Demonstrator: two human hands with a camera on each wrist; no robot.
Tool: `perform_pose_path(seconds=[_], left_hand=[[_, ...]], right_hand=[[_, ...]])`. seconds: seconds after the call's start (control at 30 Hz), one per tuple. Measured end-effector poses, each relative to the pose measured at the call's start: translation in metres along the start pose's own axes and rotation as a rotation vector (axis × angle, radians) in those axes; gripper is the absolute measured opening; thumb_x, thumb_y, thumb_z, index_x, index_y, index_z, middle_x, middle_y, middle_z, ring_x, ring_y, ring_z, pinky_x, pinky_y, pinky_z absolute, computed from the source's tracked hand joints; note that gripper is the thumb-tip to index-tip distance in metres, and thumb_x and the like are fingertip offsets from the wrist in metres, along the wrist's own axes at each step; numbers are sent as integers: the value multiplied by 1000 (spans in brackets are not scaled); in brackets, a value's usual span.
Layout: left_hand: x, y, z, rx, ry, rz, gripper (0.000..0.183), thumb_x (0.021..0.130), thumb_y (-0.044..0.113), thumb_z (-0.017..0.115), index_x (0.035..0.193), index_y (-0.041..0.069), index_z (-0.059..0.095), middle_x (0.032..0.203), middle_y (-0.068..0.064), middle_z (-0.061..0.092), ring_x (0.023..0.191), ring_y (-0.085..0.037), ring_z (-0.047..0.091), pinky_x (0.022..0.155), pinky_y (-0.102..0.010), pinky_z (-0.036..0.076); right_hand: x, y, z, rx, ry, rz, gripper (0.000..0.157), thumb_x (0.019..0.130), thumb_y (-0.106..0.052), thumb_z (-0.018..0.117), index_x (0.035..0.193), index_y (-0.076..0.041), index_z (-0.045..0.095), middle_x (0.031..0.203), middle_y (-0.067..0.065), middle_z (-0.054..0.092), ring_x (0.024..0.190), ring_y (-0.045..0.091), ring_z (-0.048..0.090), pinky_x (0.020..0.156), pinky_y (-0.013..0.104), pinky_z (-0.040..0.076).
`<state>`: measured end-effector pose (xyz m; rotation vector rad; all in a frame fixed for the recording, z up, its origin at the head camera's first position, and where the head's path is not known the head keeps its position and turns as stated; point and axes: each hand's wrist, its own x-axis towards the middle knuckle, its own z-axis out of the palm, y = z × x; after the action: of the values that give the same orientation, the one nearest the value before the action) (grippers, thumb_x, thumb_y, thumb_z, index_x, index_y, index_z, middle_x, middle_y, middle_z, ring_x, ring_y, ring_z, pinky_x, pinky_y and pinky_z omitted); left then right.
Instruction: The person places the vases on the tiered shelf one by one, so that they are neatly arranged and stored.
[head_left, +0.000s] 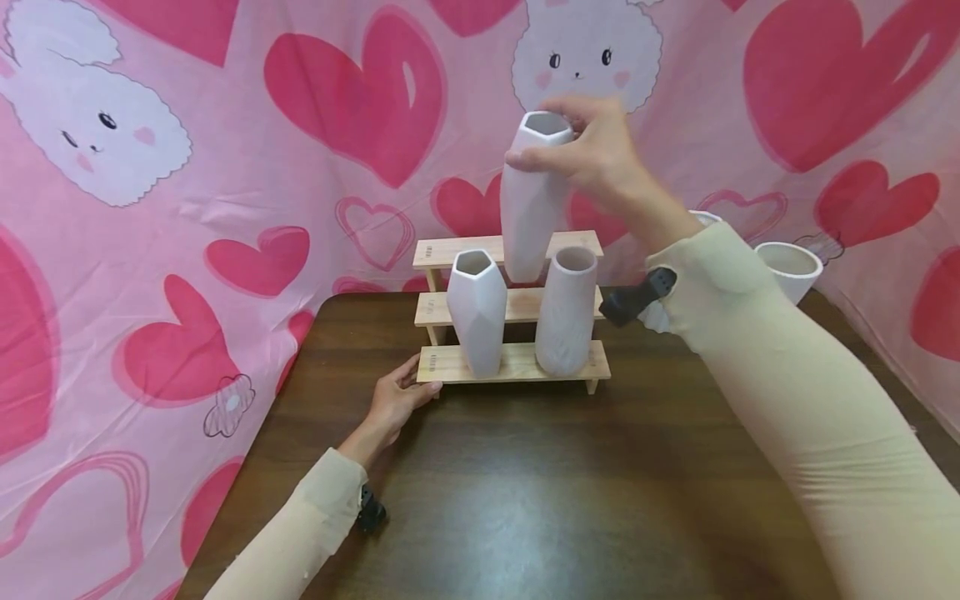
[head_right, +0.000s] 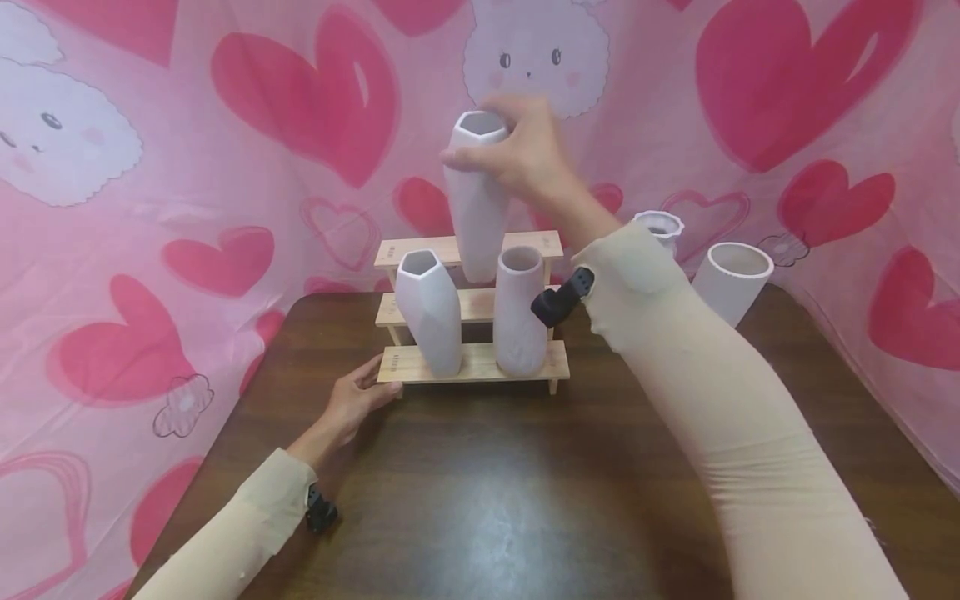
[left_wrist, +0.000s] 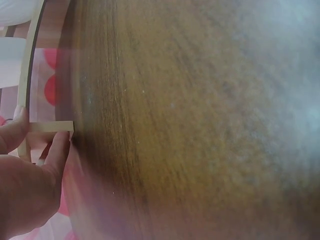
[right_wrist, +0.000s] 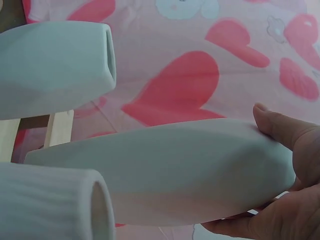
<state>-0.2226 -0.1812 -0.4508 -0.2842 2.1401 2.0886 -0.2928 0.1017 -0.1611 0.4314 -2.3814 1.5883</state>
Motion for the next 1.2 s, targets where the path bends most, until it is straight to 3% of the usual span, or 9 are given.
perform_pose_path(seconds=[0.2, 0.57, 1.2], left_hand=[[-2, 1, 0, -4, -14, 19, 70, 86, -3, 68, 148, 7, 37, 135, -22, 52, 98, -12, 62, 87, -30, 55], [-3, 0, 1, -16, -11, 20, 70, 86, -3, 68, 148, 7, 37, 136, -22, 51, 92, -10, 63, 84, -28, 56], [-1, -1, 1, -7, -11, 20, 71, 86, -2, 69, 148, 8, 37, 137, -21, 51, 95, -12, 63, 83, -27, 56]], right_hand=[[3, 4, 13, -15, -17, 42, 53, 72, -28, 87, 119, -13, 68, 103, 5, 64, 93, 19, 58, 83, 34, 55], [3, 14, 38, -7, -45, 64, 49, 73, -27, 86, 117, -14, 68, 102, 4, 65, 91, 20, 59, 80, 31, 54], [6, 30, 56, -46, -86, 206, 65, 73, -31, 85, 132, -19, 60, 116, 1, 63, 99, 18, 57, 86, 30, 53]])
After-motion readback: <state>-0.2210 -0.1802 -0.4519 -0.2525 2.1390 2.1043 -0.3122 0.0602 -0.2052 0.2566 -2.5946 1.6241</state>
